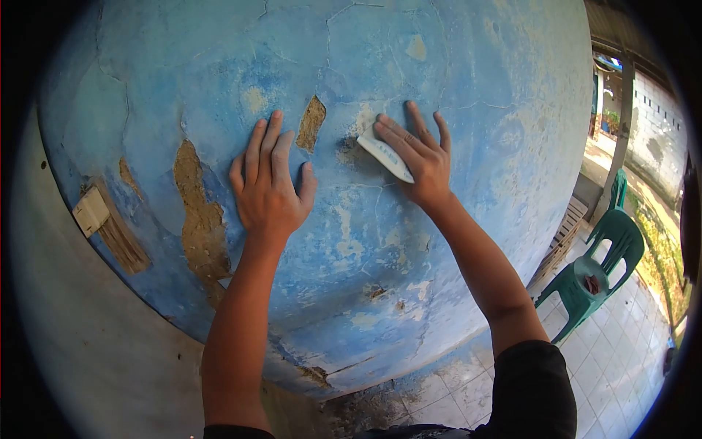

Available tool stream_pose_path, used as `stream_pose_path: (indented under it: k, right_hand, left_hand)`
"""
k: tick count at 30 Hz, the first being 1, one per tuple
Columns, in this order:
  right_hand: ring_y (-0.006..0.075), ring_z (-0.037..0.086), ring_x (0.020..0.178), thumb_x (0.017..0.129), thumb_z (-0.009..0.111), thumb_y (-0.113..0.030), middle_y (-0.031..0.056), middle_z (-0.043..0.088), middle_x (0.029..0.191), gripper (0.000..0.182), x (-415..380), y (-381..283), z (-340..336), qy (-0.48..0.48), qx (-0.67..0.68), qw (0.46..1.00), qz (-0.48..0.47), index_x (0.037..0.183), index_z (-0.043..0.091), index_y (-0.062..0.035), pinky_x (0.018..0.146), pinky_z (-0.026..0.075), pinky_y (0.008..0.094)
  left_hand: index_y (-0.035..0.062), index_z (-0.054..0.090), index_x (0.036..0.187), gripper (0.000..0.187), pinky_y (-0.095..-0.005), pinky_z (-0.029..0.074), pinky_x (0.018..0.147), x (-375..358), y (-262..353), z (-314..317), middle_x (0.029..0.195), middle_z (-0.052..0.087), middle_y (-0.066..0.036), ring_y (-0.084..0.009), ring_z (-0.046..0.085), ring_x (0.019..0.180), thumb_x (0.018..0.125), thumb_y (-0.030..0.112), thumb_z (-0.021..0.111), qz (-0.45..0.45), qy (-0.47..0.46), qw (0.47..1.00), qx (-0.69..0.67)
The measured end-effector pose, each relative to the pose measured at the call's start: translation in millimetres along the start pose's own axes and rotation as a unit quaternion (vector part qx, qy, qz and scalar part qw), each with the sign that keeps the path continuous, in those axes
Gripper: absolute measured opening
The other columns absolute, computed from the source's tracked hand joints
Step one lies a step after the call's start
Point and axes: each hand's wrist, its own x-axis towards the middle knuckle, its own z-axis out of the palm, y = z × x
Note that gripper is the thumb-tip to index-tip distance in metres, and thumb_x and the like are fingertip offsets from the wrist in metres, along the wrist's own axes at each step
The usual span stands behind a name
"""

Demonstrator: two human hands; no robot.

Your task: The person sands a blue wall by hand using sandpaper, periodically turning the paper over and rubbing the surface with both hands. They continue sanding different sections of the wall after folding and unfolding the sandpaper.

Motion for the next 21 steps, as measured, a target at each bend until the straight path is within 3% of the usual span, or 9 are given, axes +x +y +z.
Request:
stream_pose_path:
  k: [3,4,7,11,13,15,18,19,21]
  right_hand:
    - [0.025,0.054,0.154,0.092,0.083,-0.032,-0.0042,0.072,0.149,0.048,-10.5,-24.7,13.2,0.003,0.052,0.997,0.062,0.139,0.077,-0.0254,0.13,0.03,0.0565]
    - [0.025,0.054,0.154,0.092,0.084,-0.031,-0.0039,0.072,0.149,0.048,-19.3,-31.9,12.6,-0.041,0.073,0.996,0.012,0.139,0.077,-0.0251,0.13,0.03,0.0574]
    - [0.0258,0.053,0.154,0.091,0.084,-0.024,-0.0005,0.071,0.151,0.05,-12.6,-12.5,5.0,-0.037,0.051,0.997,-0.052,0.141,0.076,-0.0216,0.13,0.03,0.058]
    - [0.0259,0.053,0.154,0.09,0.085,-0.017,-0.0001,0.072,0.149,0.051,-10.5,-26.4,15.1,0.026,0.08,0.993,0.084,0.14,0.076,-0.0218,0.131,0.027,0.0583]
    - [0.0252,0.053,0.154,0.091,0.084,-0.017,-0.0003,0.072,0.149,0.048,-19.2,-43.4,12.9,-0.054,0.126,0.99,0.023,0.139,0.077,-0.0208,0.13,0.027,0.0576]
    - [0.0249,0.053,0.155,0.092,0.083,-0.017,0.0001,0.073,0.148,0.045,-9.7,-26.3,5.3,-0.032,0.085,0.996,-0.018,0.137,0.078,-0.0202,0.131,0.025,0.0577]
    - [0.0243,0.053,0.154,0.092,0.082,-0.017,-0.0001,0.073,0.148,0.044,-3.3,-22.4,5.0,0.006,0.034,0.998,0.054,0.136,0.078,-0.0212,0.132,0.024,0.058]
    - [0.0236,0.053,0.154,0.092,0.082,-0.015,-0.0005,0.073,0.148,0.046,-9.9,-34.8,16.2,0.02,0.075,0.994,0.081,0.137,0.078,-0.0226,0.132,0.024,0.0586]
    - [0.0233,0.053,0.154,0.091,0.082,-0.016,-0.0015,0.073,0.147,0.048,-23.8,-55.4,17.4,-0.051,0.129,0.99,0.04,0.138,0.077,-0.0232,0.132,0.024,0.0589]
  left_hand:
    - [0.0089,0.057,0.146,0.053,-0.0466,0.031,0.119,-3.1,3.4,-1.3,0.167,0.055,-0.011,-0.0295,0.047,0.156,0.097,0.024,0.071,-0.008,-0.005,1.0,-0.005]
    - [0.009,0.057,0.145,0.052,-0.0465,0.031,0.119,-1.7,2.1,-1.0,0.167,0.055,-0.011,-0.0294,0.048,0.156,0.097,0.023,0.071,-0.002,-0.002,1.0,-0.004]
    - [0.0093,0.059,0.142,0.049,-0.0463,0.031,0.119,-2.4,1.2,-0.9,0.167,0.055,-0.011,-0.0291,0.048,0.155,0.096,0.022,0.071,-0.001,-0.003,1.0,-0.002]
    - [0.0095,0.059,0.14,0.049,-0.0464,0.031,0.119,-4.1,3.1,-1.1,0.167,0.055,-0.011,-0.0288,0.048,0.155,0.095,0.022,0.072,-0.005,0.004,1.0,-0.007]
    - [0.0099,0.06,0.139,0.046,-0.0465,0.031,0.119,-1.9,1.4,-1.7,0.167,0.055,-0.011,-0.0287,0.048,0.156,0.096,0.022,0.072,0.001,-0.002,1.0,0.0]
    - [0.01,0.06,0.138,0.046,-0.0465,0.031,0.119,-2.2,1.0,-1.8,0.167,0.055,-0.011,-0.0287,0.048,0.156,0.096,0.022,0.072,-0.001,-0.001,1.0,-0.004]
    - [0.01,0.06,0.137,0.044,-0.0465,0.031,0.119,-0.7,0.8,-0.9,0.167,0.055,-0.01,-0.0285,0.048,0.156,0.096,0.021,0.072,-0.004,0.006,1.0,-0.01]
    - [0.01,0.06,0.137,0.044,-0.0465,0.031,0.119,-2.1,1.1,-1.5,0.167,0.055,-0.01,-0.0284,0.048,0.156,0.096,0.021,0.072,-0.004,0.005,1.0,-0.011]
    - [0.0101,0.06,0.136,0.043,-0.0463,0.032,0.119,-1.9,-0.4,-0.5,0.166,0.056,-0.01,-0.0282,0.048,0.155,0.096,0.021,0.072,-0.002,0.008,1.0,-0.013]
